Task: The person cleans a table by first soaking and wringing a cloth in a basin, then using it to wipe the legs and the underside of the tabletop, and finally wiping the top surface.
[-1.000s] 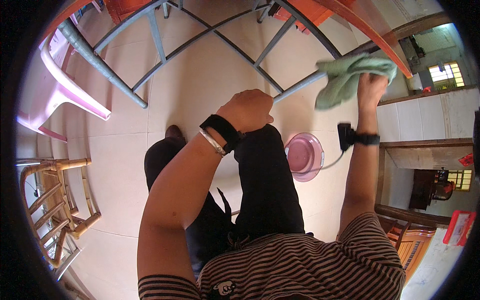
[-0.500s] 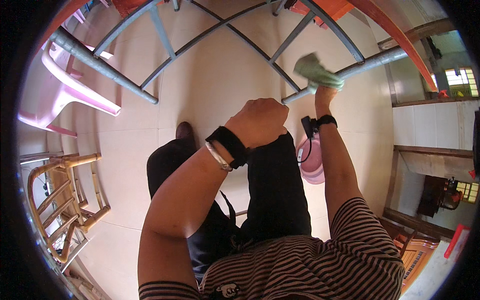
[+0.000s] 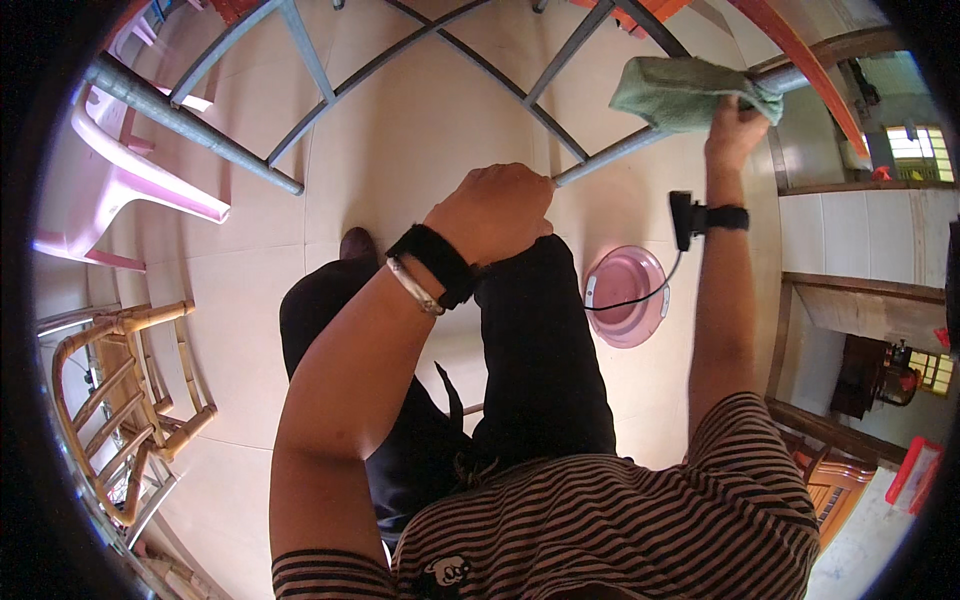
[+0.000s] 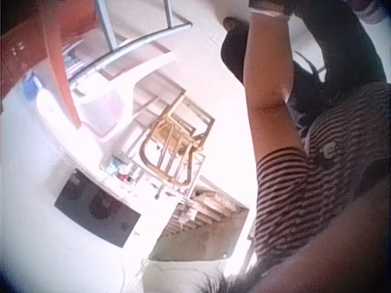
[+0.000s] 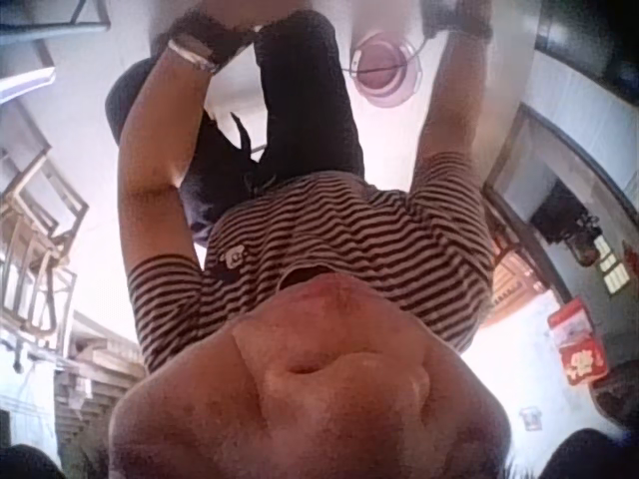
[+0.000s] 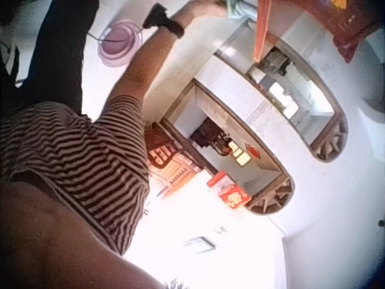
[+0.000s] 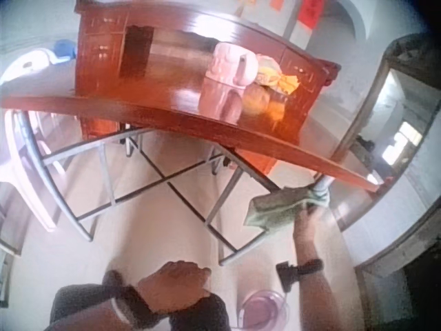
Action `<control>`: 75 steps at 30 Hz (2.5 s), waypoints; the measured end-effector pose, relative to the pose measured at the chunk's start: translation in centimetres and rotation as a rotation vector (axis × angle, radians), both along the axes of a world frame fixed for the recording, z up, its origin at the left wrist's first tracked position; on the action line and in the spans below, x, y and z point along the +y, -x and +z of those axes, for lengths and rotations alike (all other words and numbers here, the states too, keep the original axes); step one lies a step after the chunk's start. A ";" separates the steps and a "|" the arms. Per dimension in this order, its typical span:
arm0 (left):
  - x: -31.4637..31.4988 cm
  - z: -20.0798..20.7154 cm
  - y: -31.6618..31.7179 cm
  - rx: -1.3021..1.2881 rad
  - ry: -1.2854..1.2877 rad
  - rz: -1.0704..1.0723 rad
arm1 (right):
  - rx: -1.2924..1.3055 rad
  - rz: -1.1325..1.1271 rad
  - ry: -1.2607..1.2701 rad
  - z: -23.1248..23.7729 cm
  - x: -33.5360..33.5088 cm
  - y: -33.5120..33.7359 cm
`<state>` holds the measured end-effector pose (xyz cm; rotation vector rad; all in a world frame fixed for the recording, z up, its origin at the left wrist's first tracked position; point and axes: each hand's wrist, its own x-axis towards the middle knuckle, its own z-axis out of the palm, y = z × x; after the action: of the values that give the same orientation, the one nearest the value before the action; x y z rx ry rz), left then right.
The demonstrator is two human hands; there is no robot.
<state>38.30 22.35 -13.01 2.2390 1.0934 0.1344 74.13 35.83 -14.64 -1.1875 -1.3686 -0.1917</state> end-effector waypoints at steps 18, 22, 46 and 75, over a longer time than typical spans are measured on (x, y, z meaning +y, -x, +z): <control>-1.1 -1.4 2.0 -0.085 -0.088 0.073 | 1.207 0.684 0.523 -17.0 -2.0 9.4; -2.8 -1.6 2.5 -0.126 -0.300 0.176 | 0.411 0.830 0.345 -10.0 7.6 10.2; -3.9 0.8 2.2 -0.203 -0.325 0.198 | 0.626 0.498 0.428 -10.9 14.8 10.9; -3.3 2.5 0.9 0.156 -0.076 -0.049 | -0.127 0.247 0.679 -27.9 14.3 10.6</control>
<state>37.45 19.06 -10.50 2.3750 1.1296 -0.0200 63.48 50.16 -42.49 -1.5553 -1.7456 0.4136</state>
